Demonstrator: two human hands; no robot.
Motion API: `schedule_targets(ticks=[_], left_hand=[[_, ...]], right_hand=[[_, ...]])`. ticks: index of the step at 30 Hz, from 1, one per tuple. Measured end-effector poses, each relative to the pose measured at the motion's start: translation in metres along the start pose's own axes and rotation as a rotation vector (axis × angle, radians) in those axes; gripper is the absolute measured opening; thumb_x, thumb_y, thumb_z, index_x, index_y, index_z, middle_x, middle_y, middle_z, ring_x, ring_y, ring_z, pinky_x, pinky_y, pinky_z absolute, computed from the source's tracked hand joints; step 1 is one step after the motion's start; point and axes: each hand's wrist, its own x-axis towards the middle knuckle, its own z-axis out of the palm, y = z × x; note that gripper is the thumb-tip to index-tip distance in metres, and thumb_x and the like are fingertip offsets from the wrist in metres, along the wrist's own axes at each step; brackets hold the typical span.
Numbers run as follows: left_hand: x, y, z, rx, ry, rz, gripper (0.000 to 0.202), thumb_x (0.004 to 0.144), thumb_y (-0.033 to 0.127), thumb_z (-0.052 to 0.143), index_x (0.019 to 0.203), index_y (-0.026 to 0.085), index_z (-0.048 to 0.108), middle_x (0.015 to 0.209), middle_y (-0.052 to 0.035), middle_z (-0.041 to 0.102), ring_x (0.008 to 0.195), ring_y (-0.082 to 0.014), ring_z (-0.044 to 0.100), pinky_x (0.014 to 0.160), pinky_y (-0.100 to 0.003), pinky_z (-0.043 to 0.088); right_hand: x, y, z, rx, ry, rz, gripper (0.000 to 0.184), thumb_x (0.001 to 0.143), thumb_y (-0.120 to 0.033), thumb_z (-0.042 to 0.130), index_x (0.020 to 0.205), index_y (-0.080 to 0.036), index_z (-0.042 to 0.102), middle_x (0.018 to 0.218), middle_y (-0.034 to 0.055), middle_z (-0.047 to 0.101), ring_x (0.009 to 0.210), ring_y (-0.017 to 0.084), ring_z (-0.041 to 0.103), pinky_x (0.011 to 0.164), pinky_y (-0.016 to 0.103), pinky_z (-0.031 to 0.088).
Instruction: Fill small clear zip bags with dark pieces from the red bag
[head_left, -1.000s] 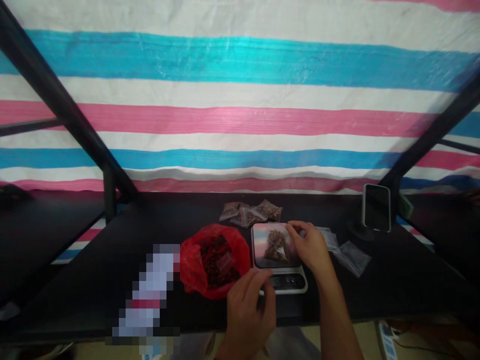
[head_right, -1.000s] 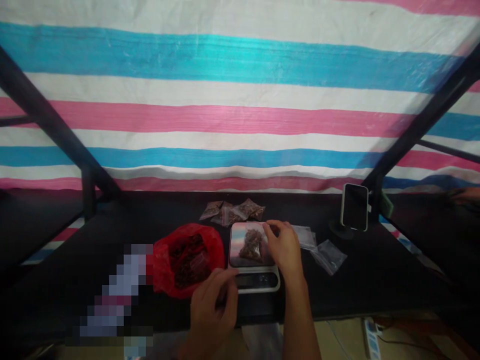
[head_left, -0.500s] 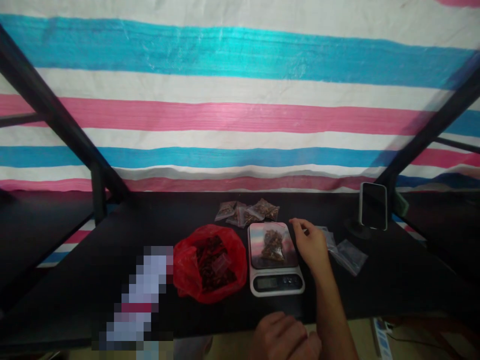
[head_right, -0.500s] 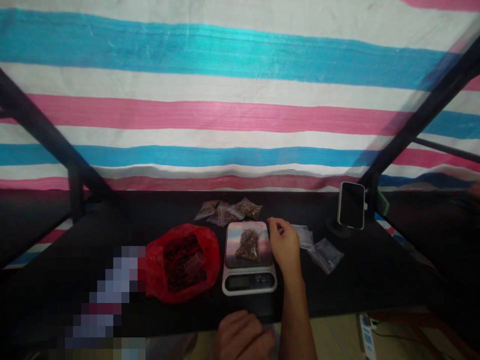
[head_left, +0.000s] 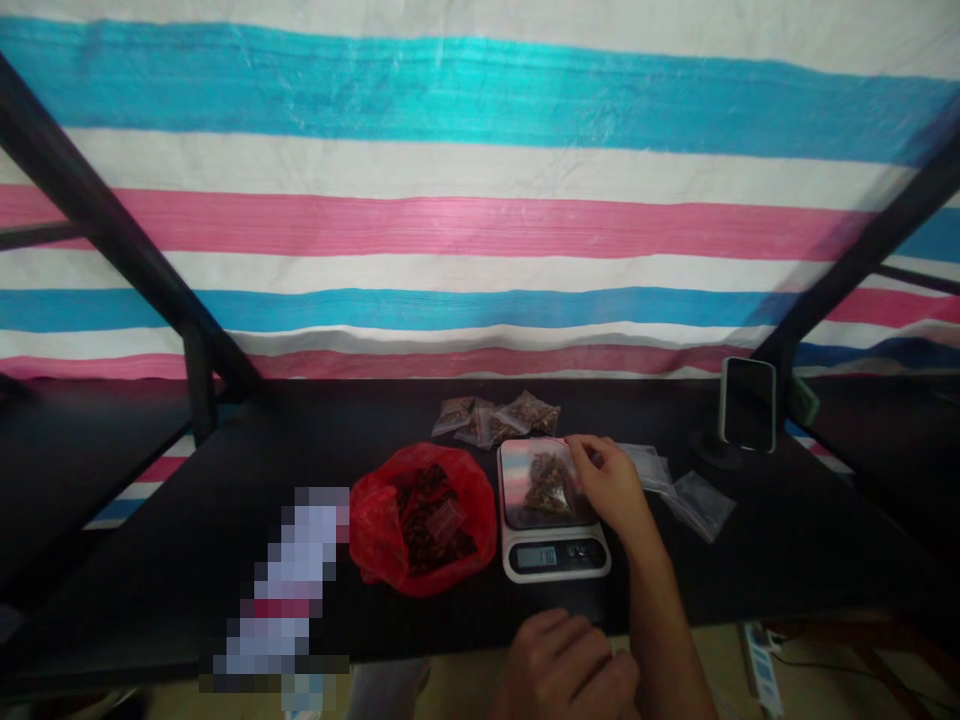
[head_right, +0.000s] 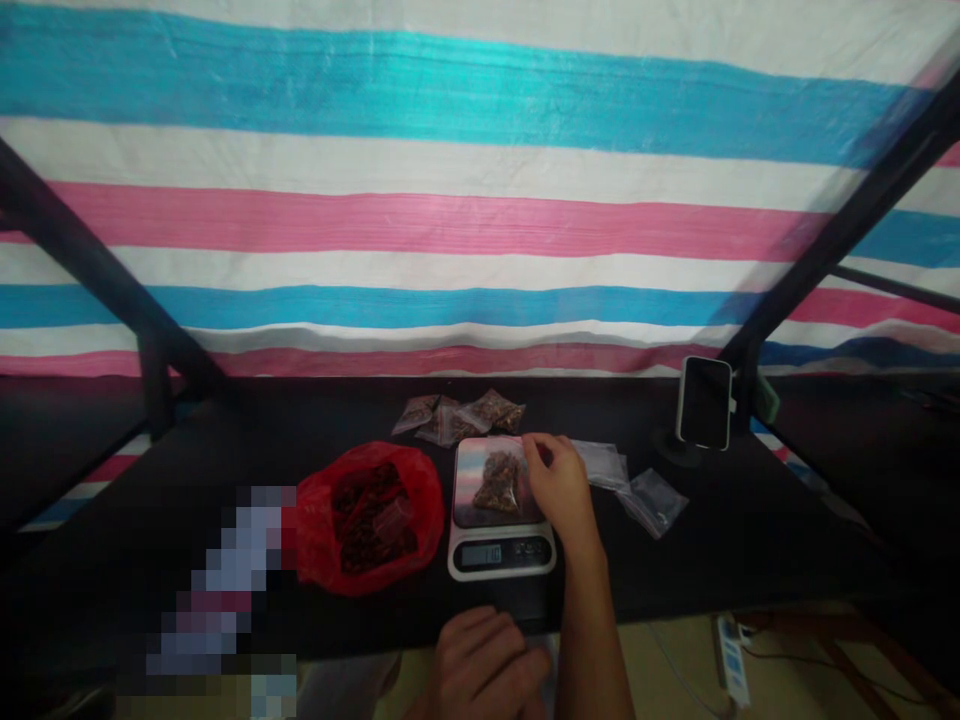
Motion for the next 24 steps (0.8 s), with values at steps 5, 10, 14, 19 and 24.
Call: schedule_targets(ticks=[5, 10, 14, 19, 24], left_hand=[[0.000, -0.001, -0.002, 0.003, 0.005, -0.007, 0.021, 0.082, 0.004, 0.055, 0.078, 0.024, 0.062, 0.049, 0.0052, 0.059, 0.042, -0.0111, 0.056, 0.053, -0.025, 0.048], [0.004, -0.002, -0.002, 0.005, 0.126, -0.095, 0.026, 0.087, 0.003, 0.048, 0.083, 0.024, 0.064, 0.054, 0.0045, 0.059, 0.045, -0.0121, 0.058, 0.056, -0.026, 0.049], [0.012, 0.002, -0.006, 0.071, 0.451, -0.527, 0.028, 0.097, 0.006, 0.049, 0.103, 0.026, 0.068, 0.092, -0.0038, 0.072, 0.085, -0.0179, 0.072, 0.077, -0.030, 0.057], [0.027, -0.005, -0.017, -0.186, 0.472, -1.052, 0.040, 0.110, 0.039, 0.047, 0.148, 0.026, 0.051, 0.134, -0.0134, 0.068, 0.112, -0.0226, 0.070, 0.097, -0.038, 0.058], [0.031, -0.013, -0.013, -0.620, 0.594, -1.335, 0.066, 0.099, 0.074, 0.052, 0.140, 0.021, 0.056, 0.068, 0.0034, 0.061, 0.052, -0.0136, 0.055, 0.050, -0.026, 0.048]], right_hand=[[0.000, -0.001, -0.001, -0.001, -0.016, -0.014, 0.042, 0.090, -0.052, 0.056, 0.094, -0.020, 0.083, 0.091, 0.0121, 0.078, 0.087, 0.029, 0.067, 0.087, 0.044, 0.053], [-0.001, -0.012, -0.004, 0.129, -0.019, -0.013, 0.041, 0.087, -0.058, 0.062, 0.085, -0.019, 0.076, 0.087, 0.0105, 0.075, 0.084, 0.027, 0.067, 0.083, 0.041, 0.052], [-0.007, -0.042, -0.010, 0.391, -0.100, -0.019, 0.042, 0.089, -0.062, 0.068, 0.090, -0.020, 0.072, 0.083, 0.0051, 0.073, 0.076, 0.022, 0.066, 0.074, 0.033, 0.052], [-0.024, -0.093, -0.012, 0.509, -0.181, -0.055, 0.037, 0.088, -0.059, 0.074, 0.091, -0.021, 0.073, 0.081, 0.0035, 0.074, 0.074, 0.020, 0.066, 0.067, 0.029, 0.051], [-0.040, -0.126, 0.006, 0.495, -0.270, -0.074, 0.026, 0.089, -0.047, 0.073, 0.093, -0.021, 0.077, 0.083, 0.0046, 0.077, 0.076, 0.021, 0.070, 0.069, 0.030, 0.054]])
